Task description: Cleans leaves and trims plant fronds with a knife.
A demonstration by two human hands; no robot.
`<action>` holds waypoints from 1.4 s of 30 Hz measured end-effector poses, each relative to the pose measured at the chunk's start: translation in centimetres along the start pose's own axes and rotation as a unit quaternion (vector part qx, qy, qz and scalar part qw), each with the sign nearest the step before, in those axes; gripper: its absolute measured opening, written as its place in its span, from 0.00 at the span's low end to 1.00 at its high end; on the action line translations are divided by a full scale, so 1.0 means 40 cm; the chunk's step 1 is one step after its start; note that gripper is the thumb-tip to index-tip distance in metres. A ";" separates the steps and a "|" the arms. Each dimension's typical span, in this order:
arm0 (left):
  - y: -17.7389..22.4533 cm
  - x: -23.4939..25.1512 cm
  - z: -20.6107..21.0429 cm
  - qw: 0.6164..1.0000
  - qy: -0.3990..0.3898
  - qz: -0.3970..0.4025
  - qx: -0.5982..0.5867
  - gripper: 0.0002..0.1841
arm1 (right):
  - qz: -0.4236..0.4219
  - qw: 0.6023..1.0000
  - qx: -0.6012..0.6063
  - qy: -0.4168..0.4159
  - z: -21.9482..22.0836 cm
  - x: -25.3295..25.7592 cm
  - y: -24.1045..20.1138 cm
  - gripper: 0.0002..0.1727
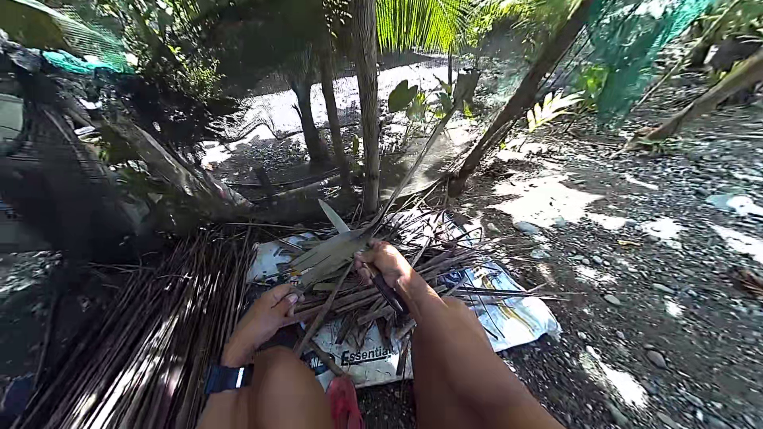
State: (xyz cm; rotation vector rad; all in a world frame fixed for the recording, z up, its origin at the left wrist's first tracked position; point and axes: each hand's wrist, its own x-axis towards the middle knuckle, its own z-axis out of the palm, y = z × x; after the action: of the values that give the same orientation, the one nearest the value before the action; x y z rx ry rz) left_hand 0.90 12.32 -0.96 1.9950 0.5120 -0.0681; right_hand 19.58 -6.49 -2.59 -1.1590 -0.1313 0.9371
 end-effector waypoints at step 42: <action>-0.322 -0.290 -0.352 0.978 0.000 -0.210 0.012 0.13 | 0.059 0.982 0.007 0.180 -0.109 0.132 -0.018 0.10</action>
State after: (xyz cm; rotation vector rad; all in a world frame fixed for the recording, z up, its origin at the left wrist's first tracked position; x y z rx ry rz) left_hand -16.99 25.63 -2.10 1.8801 0.9287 -0.3370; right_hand 25.64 -6.08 -5.80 -1.3150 0.2390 0.8151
